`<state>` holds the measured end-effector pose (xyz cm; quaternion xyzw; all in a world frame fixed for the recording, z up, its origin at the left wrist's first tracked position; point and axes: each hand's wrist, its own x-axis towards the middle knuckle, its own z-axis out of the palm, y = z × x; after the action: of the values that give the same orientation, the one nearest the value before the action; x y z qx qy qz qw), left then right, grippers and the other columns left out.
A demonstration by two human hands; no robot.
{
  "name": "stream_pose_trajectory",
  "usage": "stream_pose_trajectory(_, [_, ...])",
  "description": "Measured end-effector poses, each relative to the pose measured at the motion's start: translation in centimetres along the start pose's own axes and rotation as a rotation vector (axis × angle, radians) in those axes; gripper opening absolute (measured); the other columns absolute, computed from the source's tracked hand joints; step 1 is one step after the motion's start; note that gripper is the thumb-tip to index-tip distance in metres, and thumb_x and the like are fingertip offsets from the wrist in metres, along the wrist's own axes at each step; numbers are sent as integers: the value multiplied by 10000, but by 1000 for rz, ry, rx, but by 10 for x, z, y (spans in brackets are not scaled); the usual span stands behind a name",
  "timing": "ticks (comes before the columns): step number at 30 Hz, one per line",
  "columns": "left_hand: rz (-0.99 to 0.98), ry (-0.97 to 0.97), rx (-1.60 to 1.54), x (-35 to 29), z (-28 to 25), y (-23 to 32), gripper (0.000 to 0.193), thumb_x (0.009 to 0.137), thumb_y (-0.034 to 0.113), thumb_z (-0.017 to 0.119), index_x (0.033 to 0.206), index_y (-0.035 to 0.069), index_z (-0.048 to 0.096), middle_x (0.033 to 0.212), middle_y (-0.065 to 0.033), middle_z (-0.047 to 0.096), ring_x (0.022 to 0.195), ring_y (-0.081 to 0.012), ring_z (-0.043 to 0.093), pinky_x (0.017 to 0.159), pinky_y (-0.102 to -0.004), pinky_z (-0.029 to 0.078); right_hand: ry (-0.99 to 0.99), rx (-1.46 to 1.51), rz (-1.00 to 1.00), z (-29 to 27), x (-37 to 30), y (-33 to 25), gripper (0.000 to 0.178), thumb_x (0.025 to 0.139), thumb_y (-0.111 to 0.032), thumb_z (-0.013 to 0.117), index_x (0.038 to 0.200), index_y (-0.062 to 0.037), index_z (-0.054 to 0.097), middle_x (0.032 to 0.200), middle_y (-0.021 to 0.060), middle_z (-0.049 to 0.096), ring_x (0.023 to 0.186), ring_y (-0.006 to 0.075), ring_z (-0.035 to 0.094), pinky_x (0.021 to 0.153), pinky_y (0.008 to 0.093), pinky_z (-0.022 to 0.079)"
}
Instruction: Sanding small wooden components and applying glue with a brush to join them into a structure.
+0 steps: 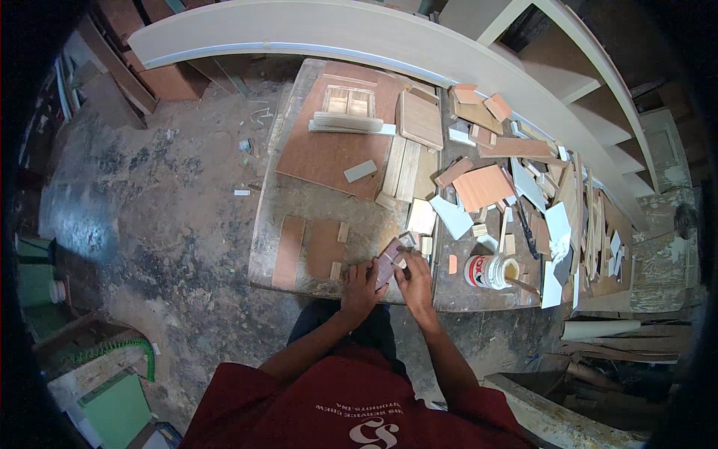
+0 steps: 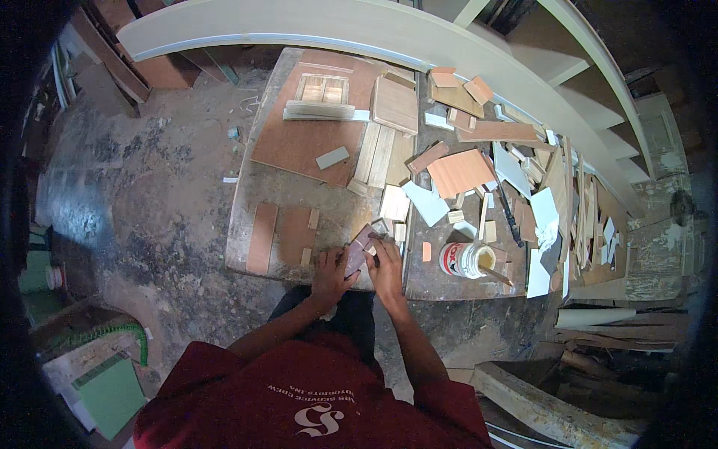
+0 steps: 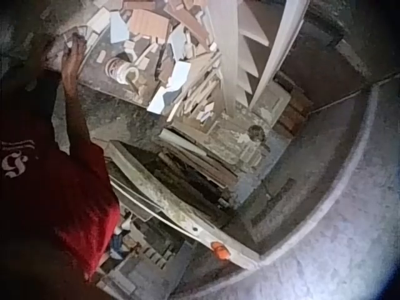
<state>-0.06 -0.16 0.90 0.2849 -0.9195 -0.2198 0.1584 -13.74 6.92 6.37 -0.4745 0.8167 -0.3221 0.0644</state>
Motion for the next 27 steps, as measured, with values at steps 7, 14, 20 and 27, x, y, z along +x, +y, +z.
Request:
stream_pose_trajectory(7, [-14,-3,-38,-1,-2,0,731,725,351,714,1311,-10,466,1121,-144,471,971,-323,451,867,-452,389,-113,-22,-169,-1,-9,7,309,777,-32,670,1077,14,613,1007,181,577,968,360,543,848,418,463])
stream_pose_trajectory(14, [9,-13,-11,-1,-5,-2,722,745,365,699,1319,1,452,1113,-123,463,985,-303,465,851,-447,406,-205,30,-315,6,-18,12,282,789,-32,649,1067,9,618,999,172,583,949,362,550,833,423,469])
stream_pose_trajectory(20, [16,27,-17,0,-1,0,718,743,359,706,1310,-8,465,1095,-137,475,980,-316,455,853,-455,389,-136,36,-281,11,-21,27,307,774,-39,670,1077,-19,621,1009,152,573,912,332,563,784,403,486])
stream_pose_trajectory(27, [11,4,-3,1,-3,1,756,727,376,727,1332,21,443,1106,-112,468,999,-292,461,860,-436,405,110,564,528,-12,17,33,180,789,5,702,922,-39,589,848,38,612,772,114,577,630,251,451])
